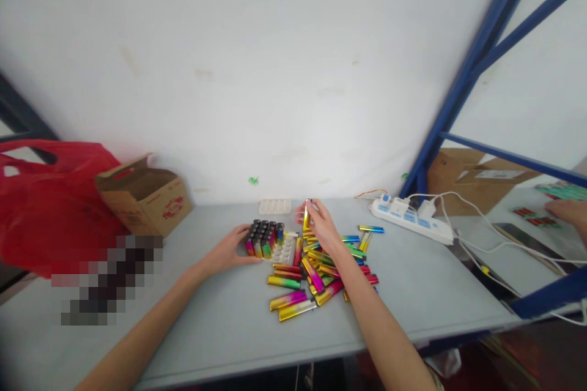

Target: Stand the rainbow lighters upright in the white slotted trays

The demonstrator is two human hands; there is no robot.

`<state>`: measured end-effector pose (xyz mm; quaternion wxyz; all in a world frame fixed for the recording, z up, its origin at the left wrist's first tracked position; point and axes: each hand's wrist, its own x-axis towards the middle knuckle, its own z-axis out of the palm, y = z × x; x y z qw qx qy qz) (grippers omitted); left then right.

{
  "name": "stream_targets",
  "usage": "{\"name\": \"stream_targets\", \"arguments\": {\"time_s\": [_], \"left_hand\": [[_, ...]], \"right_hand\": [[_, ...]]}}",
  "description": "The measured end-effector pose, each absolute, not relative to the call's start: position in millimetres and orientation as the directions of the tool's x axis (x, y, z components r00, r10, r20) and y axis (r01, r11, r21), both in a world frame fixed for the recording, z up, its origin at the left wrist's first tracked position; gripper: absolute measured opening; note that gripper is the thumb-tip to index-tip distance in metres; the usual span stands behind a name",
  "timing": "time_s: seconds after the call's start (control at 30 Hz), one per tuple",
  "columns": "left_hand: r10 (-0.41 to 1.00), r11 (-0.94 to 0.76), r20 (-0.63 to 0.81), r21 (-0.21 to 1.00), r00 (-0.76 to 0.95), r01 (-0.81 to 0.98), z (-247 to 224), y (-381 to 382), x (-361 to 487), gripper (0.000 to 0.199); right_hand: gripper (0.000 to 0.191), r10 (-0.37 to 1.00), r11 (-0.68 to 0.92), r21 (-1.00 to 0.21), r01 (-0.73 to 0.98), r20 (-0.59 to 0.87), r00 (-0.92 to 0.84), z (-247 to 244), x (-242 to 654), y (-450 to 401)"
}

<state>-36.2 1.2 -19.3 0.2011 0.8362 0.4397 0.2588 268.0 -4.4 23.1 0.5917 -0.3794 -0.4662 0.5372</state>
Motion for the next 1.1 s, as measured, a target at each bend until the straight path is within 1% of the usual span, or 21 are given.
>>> {"name": "stream_targets", "arguments": {"time_s": [0.1, 0.23, 0.3, 0.37, 0.43, 0.53, 0.67, 0.77, 0.83, 0.87, 0.93, 1.0, 1.07, 1.1], "left_hand": [[0.839, -0.535, 0.266, 0.565, 0.475, 0.629, -18.8, 1.1, -35.5, 0.083], [0.843, -0.528, 0.27, 0.573, 0.464, 0.626, -19.8, 1.3, -35.8, 0.083], [0.844, -0.528, 0.268, 0.57, 0.465, 0.629, -20.8, 1.7, -36.2, 0.082], [0.842, -0.53, 0.265, 0.564, 0.469, 0.633, -21.7, 2.2, -36.6, 0.082], [0.841, -0.532, 0.257, 0.562, 0.477, 0.634, -22.4, 2.9, -36.7, 0.084], [0.836, -0.536, 0.25, 0.565, 0.489, 0.627, -23.0, 3.6, -36.9, 0.086], [0.836, -0.536, 0.256, 0.571, 0.485, 0.622, -22.3, 3.4, -36.8, 0.085], [0.831, -0.543, 0.27, 0.58, 0.486, 0.608, -20.3, 2.0, -35.9, 0.085], [0.824, -0.553, 0.278, 0.581, 0.494, 0.597, -18.8, 0.9, -35.0, 0.084], [0.82, -0.559, 0.28, 0.579, 0.498, 0.594, -18.1, 0.4, -34.6, 0.083], [0.815, -0.566, 0.281, 0.573, 0.506, 0.593, -17.5, -0.2, -34.0, 0.084], [0.815, -0.567, 0.284, 0.572, 0.506, 0.593, -17.5, -0.4, -33.8, 0.084], [0.816, -0.566, 0.286, 0.575, 0.503, 0.591, -18.1, -0.3, -34.0, 0.084], [0.816, -0.565, 0.286, 0.578, 0.503, 0.589, -18.5, -0.2, -34.2, 0.083]], "right_hand": [[0.06, 0.989, 0.09, -0.958, -0.272, 0.119, -0.092, 24.2, 260.2, -9.9], [0.061, 0.989, 0.025, -0.979, -0.202, 0.054, -0.14, 19.4, 251.5, -11.9], [0.064, 0.992, -0.011, -0.988, -0.154, 0.009, -0.128, 15.6, 247.4, -11.9], [0.062, 0.997, -0.029, -0.994, -0.11, -0.02, -0.081, 12.8, 243.7, -12.4], [0.057, 0.999, -0.029, -0.996, -0.082, -0.026, -0.032, 11.7, 240.8, -13.6], [0.051, 1.0, -0.023, -0.997, -0.076, -0.022, -0.016, 12.1, 238.1, -16.5], [0.057, 0.997, 0.001, -0.995, -0.102, 0.01, -0.081, 12.5, 236.5, -20.3], [0.063, 0.983, 0.086, -0.993, -0.076, 0.097, -0.153, 13.5, 237.9, -24.2], [0.062, 0.963, 0.217, -0.976, 0.01, 0.212, -0.165, 15.4, 240.7, -27.7], [0.059, 0.946, 0.294, -0.952, 0.084, 0.277, -0.169, 16.6, 242.5, -29.4], [0.052, 0.892, 0.448, -0.853, 0.266, 0.41, -0.189, 18.4, 246.0, -31.8], [0.045, 0.816, 0.574, -0.707, 0.414, 0.538, -0.213, 18.7, 248.6, -32.5], [0.04, 0.754, 0.636, -0.595, 0.491, 0.613, -0.234, 17.4, 249.9, -31.9], [0.038, 0.746, 0.644, -0.572, 0.508, 0.616, -0.252, 16.2, 250.2, -31.4]]}}
